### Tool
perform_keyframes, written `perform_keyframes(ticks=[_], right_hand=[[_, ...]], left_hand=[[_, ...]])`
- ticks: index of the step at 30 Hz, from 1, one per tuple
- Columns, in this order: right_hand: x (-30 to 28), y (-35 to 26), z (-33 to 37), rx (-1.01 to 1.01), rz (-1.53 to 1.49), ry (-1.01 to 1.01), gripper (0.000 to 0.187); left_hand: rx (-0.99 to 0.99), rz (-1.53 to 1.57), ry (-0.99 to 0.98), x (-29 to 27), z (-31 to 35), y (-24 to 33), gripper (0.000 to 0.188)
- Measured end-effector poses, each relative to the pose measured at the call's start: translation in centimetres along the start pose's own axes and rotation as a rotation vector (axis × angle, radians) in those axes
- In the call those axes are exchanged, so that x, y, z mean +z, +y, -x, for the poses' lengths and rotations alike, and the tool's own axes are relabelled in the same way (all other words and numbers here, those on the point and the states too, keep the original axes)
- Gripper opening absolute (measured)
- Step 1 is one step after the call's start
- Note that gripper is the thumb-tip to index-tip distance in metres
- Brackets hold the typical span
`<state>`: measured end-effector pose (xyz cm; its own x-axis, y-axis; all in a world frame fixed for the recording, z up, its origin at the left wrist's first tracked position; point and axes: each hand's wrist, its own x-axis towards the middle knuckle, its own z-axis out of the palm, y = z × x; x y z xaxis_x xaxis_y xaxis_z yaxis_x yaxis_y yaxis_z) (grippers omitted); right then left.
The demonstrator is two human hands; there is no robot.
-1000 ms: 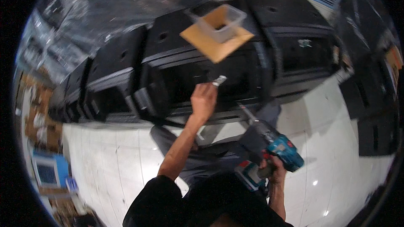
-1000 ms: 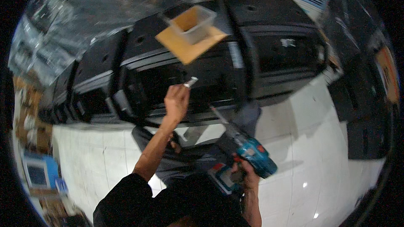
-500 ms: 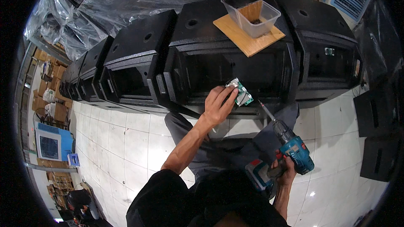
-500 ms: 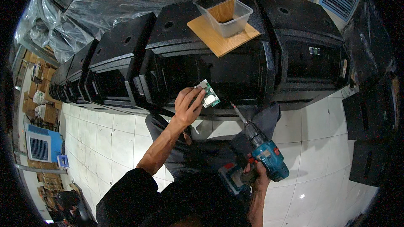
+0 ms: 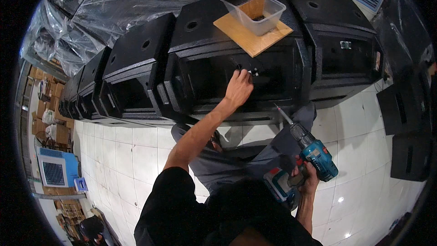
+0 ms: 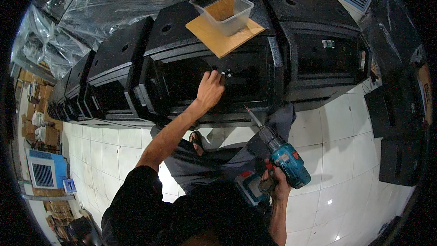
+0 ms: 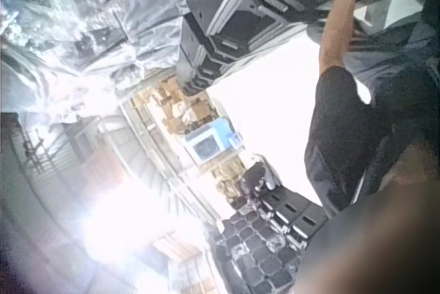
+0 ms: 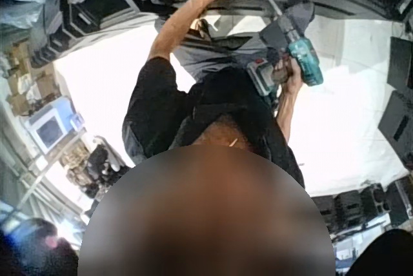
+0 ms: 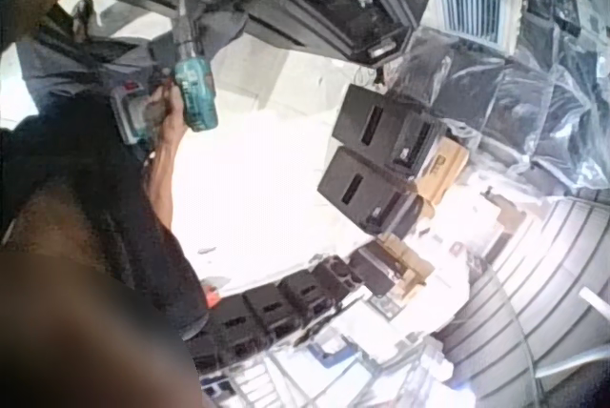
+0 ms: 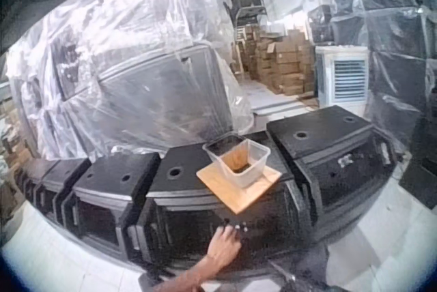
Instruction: The person uses a cordless drill to fasten screws into small green circuit boards mounted on the interior of stacked black plastic enclosures. They repeatedly pick screws from a container, align them, and drive them in while working along a row of units.
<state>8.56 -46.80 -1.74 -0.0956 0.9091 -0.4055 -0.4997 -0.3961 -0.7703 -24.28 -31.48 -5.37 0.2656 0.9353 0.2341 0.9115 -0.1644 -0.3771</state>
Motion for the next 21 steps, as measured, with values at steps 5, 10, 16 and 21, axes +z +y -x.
perform_keyframes(ticks=[5,10,16,21], right_hand=[[-0.4,0.0,0.0,0.023,-0.017,0.026,0.045],[-0.9,-0.3,-0.7,-0.027,0.020,0.050,0.040],[-0.6,-0.6,-1.1,0.016,-0.050,0.071,0.039],[-0.1,-0.9,-1.1,0.009,-0.056,0.064,0.040]], left_hand=[[0.296,0.023,-0.218,3.2,-2.6,-1.9,0.017],[0.053,0.290,-0.517,4.2,-3.7,-3.2,0.016],[0.238,0.276,-0.285,5.8,-3.5,-3.4,0.031],[-0.061,0.654,-0.717,7.7,-4.2,-2.5,0.045]])
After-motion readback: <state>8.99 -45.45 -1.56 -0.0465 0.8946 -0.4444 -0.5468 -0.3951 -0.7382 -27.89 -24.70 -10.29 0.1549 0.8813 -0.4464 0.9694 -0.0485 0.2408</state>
